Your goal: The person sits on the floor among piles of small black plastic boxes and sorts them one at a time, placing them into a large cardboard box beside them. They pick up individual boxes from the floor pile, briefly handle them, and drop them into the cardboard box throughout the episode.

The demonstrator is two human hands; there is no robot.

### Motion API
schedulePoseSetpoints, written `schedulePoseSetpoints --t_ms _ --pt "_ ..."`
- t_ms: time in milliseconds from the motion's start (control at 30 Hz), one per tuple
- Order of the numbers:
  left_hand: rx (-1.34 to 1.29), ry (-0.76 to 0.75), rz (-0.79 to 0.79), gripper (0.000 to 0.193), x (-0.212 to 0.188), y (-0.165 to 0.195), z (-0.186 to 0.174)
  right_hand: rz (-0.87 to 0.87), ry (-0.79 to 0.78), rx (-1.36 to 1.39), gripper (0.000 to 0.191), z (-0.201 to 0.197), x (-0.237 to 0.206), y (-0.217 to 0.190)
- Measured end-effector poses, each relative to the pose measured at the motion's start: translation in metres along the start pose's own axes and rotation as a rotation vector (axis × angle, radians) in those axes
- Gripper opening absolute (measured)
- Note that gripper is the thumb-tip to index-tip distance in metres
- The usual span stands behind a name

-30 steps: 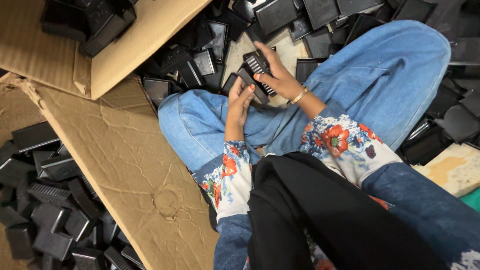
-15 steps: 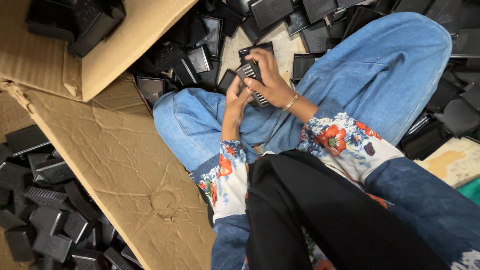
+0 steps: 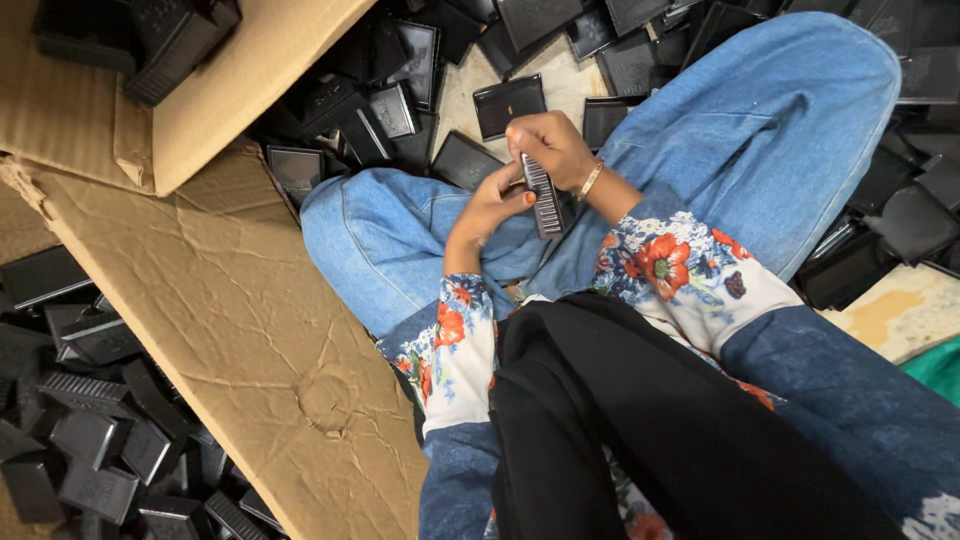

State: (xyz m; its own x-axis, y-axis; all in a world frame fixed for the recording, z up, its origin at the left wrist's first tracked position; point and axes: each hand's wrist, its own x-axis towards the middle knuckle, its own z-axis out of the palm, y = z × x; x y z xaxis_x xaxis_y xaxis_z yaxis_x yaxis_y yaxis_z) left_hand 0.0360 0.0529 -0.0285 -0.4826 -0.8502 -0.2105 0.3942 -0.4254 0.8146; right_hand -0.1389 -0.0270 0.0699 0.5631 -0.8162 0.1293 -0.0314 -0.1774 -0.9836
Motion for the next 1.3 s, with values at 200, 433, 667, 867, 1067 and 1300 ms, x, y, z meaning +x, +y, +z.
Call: schedulePoseSetpoints --t_ms 200,433,667,867,1067,1300 --pt "-0.02 -0.021 -0.045 0.07 0.002 0.002 0.0 -0.008 -0.003 -0.207 0.048 -0.002 -0.004 0.002" --pt "0.181 0.155 0.177 0.079 0.003 0.03 0.028 -0.138 0.211 0.001 0.054 0.009 -0.002 0.008" --pt "0.865 0.38 0.643 0.071 -0.015 0.068 0.088 0.452 0.183 0.575 0.046 -0.003 0.021 0.075" --pt "1.005 0.331 0.646 0.077 -0.022 0.08 0.098 0.478 0.236 0.667 0.054 -0.001 0.011 0.101" --pt "0.89 0.511 0.538 0.078 -0.019 0.078 0.101 0.361 0.519 0.606 0.049 0.014 0.018 0.099" --pt "0.283 0.512 -0.009 0.047 -0.039 0.122 0.037 0.336 0.673 0.523 0.034 0.006 0.018 0.101"
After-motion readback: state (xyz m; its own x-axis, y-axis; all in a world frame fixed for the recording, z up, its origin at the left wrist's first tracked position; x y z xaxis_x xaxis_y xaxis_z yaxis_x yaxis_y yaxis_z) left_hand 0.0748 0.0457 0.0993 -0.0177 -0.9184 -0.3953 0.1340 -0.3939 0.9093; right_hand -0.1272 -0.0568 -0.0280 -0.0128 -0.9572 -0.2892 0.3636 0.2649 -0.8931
